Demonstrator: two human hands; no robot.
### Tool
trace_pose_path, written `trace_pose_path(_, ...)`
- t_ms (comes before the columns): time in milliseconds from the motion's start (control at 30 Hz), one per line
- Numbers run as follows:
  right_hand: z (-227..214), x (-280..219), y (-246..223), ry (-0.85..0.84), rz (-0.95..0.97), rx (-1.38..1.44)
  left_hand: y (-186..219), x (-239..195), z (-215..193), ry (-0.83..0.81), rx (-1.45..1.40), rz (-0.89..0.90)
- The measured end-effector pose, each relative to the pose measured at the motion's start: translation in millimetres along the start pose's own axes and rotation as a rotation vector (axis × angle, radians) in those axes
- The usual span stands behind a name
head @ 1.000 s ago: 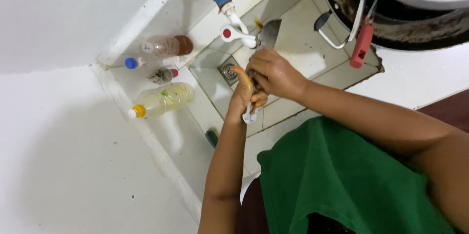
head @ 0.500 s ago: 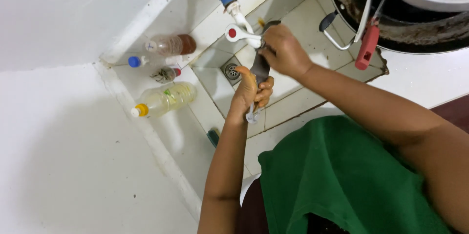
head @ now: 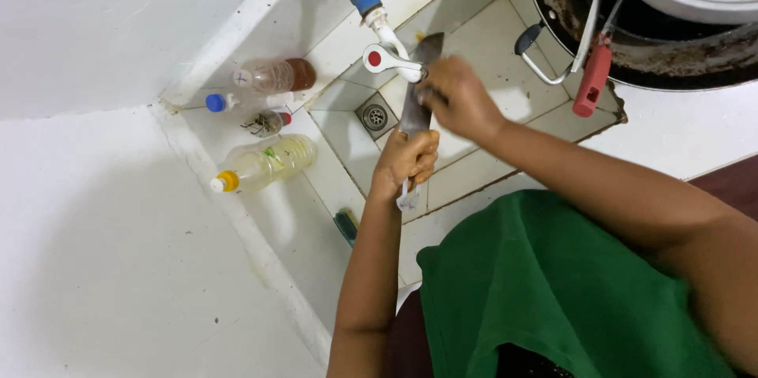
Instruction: Washing a knife, a glass, and other small kitchen utensils in a sink using a scrubber and soap.
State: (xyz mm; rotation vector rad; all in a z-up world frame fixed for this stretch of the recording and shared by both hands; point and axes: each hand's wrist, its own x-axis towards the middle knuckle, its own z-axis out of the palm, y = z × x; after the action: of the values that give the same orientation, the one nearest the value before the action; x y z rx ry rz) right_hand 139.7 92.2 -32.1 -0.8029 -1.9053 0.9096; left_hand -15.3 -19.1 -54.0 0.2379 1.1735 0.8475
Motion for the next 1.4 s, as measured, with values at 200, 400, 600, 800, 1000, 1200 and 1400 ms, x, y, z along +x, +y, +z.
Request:
trace_pose_path(200, 2.6, 1.8, 38.2, -0.007, -0.045, -0.070, -6.1, -5.2, -1.2, 0.009, -0.003, -0.041)
trace_pose_path(400, 13.8, 3.0, 55.2, 0.056, -0.010, -0.116, -18.1, -13.7, -19.0, -0.099, -0.150, -0.141)
trace_pose_path(600, 23.5, -24.5, -28.2, -0.092, -0.017, 0.079, -36.1, 8.4, -45.5, -0.105, -0.248, -0.182)
trace_pose_path(800, 14.2, 8.4, 47.8, 0.058, -0.051, -0.108, -27.2, -12.0, -22.1, -0.116, -0.237, -0.145)
trace_pose_path(1000, 29.9, -6.2, 22.4, 0.112, 0.069, -0.023, -26.2, -17.7, -24.8, -0.109, -0.250, -0.184)
trace_pose_path(1200, 32.9, -13.1, 16.1, 0.013, 0.093, -0.112, -48.2, -1.1, -43.3, -0.059, -0.262, -0.132)
trace_pose_path(1400, 25.8, -22.7, 82.2, 0.164, 1.041, 1.129, 3.5, -62.4, -1.2, 0.139, 0.009, 0.077)
